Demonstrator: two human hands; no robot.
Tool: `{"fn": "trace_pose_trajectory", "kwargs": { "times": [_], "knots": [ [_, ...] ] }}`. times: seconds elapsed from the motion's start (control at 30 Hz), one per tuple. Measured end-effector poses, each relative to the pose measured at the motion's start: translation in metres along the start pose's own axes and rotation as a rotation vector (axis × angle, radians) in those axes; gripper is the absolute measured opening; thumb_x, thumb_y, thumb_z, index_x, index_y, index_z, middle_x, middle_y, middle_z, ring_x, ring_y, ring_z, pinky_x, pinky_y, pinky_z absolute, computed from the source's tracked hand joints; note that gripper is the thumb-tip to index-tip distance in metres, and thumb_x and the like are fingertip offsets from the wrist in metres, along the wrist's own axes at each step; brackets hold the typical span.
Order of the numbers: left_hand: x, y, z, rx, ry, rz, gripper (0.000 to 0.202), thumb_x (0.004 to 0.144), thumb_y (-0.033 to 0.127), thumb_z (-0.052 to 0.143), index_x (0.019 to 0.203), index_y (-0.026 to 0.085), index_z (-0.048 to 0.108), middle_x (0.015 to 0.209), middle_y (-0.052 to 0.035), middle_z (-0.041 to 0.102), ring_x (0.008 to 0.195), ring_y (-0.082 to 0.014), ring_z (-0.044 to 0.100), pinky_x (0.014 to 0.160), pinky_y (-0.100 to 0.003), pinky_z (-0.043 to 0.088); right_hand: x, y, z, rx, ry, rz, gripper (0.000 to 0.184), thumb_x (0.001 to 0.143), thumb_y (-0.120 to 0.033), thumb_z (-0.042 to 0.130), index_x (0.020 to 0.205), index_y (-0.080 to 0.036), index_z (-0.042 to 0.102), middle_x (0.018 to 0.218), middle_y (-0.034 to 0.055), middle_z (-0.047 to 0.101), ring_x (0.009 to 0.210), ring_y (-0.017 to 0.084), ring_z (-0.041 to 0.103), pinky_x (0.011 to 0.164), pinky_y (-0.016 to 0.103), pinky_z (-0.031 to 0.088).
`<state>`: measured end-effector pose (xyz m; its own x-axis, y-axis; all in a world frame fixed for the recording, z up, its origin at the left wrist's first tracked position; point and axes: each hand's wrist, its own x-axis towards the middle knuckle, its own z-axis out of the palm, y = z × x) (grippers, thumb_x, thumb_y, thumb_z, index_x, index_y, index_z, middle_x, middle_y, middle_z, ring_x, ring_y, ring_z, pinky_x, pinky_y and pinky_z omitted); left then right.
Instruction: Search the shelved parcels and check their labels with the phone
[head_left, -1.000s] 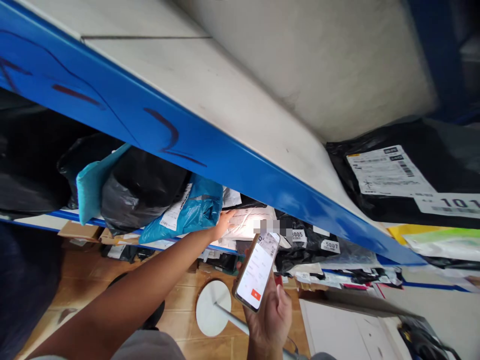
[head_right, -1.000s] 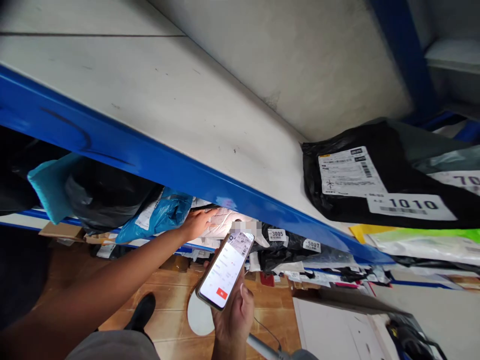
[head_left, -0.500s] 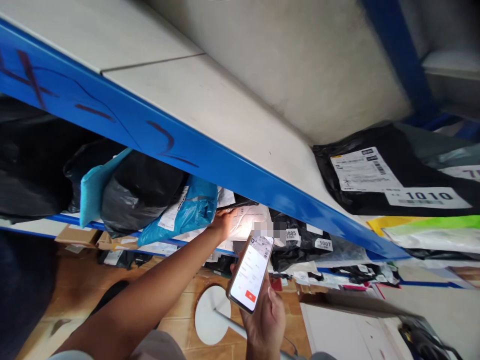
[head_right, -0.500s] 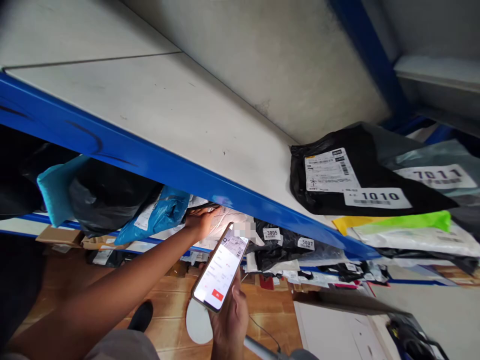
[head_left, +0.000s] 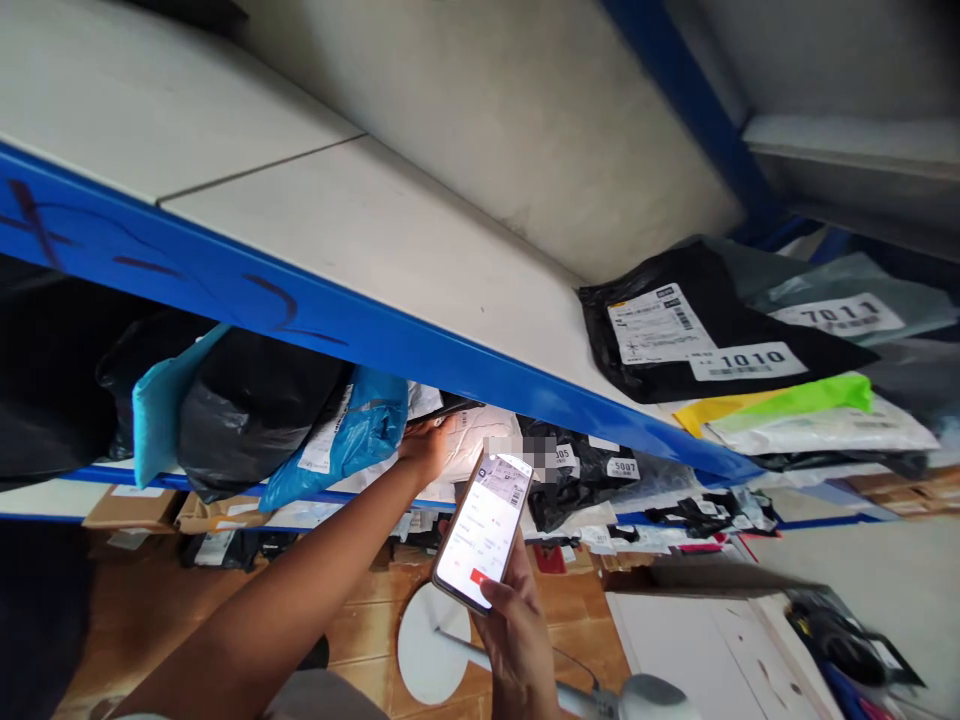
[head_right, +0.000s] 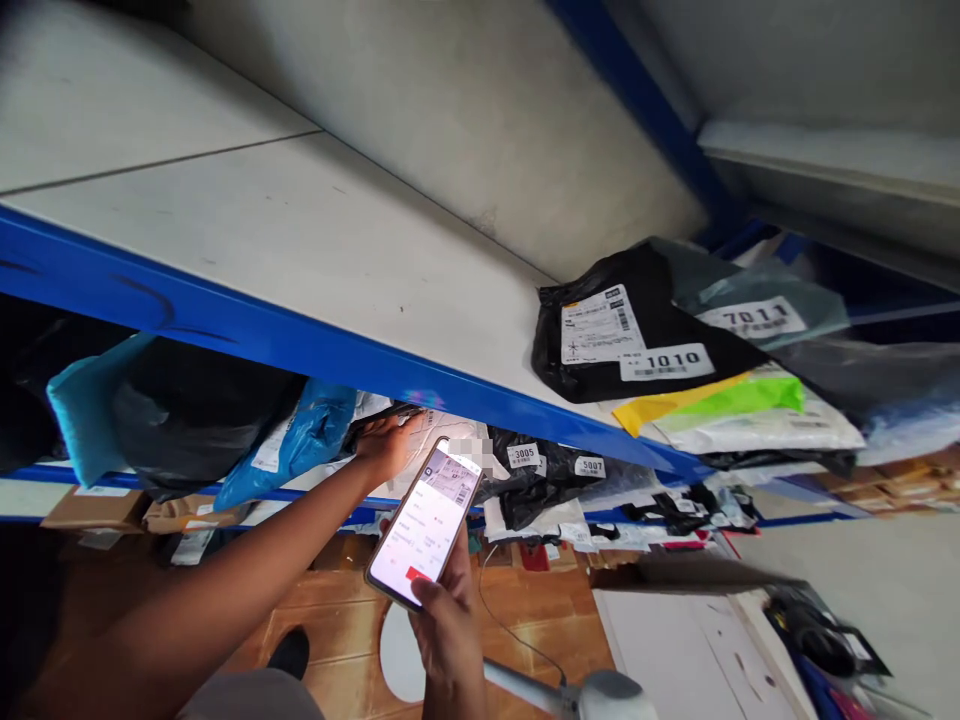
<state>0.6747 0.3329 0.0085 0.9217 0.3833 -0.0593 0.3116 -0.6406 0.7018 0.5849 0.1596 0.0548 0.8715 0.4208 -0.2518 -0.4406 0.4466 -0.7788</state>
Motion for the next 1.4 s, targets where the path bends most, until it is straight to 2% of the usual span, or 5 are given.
{"fn": "trace_pose_trajectory", "kwargs": {
  "times": [0.13,0.37,0.8,1.13,1.4],
  "knots": [
    [-0.001,-0.003,-0.001,0.148,0.006,0.037,0.062,0.077,0.031,0.062,0.136,0.033,0.043,0.13,-0.0098,0.052,0.117,-0.031,0.048,0.101,-0.043,0.033,-0.003,-0.001,0.006,-0.051,-0.102,-0.036,0.084,0.055,-0.015,0.076,0.131,-0.032,0.044,0.113,0.0061,0.07,0.104,0.029,0.064,0.093,0.049,0.046],
    [-0.002,-0.004,0.0,0.295,0.037,0.084,0.061,0.076,0.028,0.06,0.135,0.031,0.043,0.137,-0.0112,0.043,0.122,-0.0335,0.043,0.101,-0.044,0.032,-0.007,-0.003,0.004,-0.033,-0.17,-0.092,0.078,0.059,-0.015,0.076,0.129,-0.031,0.045,0.115,0.004,0.069,0.106,0.026,0.063,0.096,0.046,0.044],
    [-0.002,-0.007,0.004,0.393,0.121,0.134,0.062,0.075,0.03,0.061,0.135,0.03,0.044,0.144,-0.0106,0.035,0.135,-0.0339,0.025,0.107,-0.044,0.026,-0.018,-0.004,0.002,-0.026,-0.169,-0.109,0.082,0.057,-0.011,0.074,0.13,-0.03,0.042,0.113,0.0055,0.07,0.107,0.027,0.063,0.09,0.045,0.049],
    [-0.005,-0.007,0.001,0.368,0.084,0.15,0.061,0.077,0.028,0.06,0.136,0.028,0.044,0.147,-0.0121,0.031,0.133,-0.0356,0.029,0.107,-0.045,0.028,-0.02,0.001,-0.008,-0.002,-0.175,-0.103,0.087,0.057,-0.013,0.075,0.133,-0.032,0.038,0.119,0.0059,0.067,0.107,0.027,0.063,0.088,0.045,0.05],
    [-0.008,-0.011,-0.002,0.188,0.004,0.152,0.057,0.081,0.032,0.057,0.136,0.028,0.043,0.134,-0.0125,0.049,0.122,-0.0303,0.047,0.104,-0.042,0.033,-0.021,0.0,-0.015,-0.056,-0.067,-0.043,0.083,0.057,-0.017,0.078,0.131,-0.034,0.043,0.111,0.0064,0.071,0.104,0.03,0.064,0.089,0.05,0.048]
  ]
}}
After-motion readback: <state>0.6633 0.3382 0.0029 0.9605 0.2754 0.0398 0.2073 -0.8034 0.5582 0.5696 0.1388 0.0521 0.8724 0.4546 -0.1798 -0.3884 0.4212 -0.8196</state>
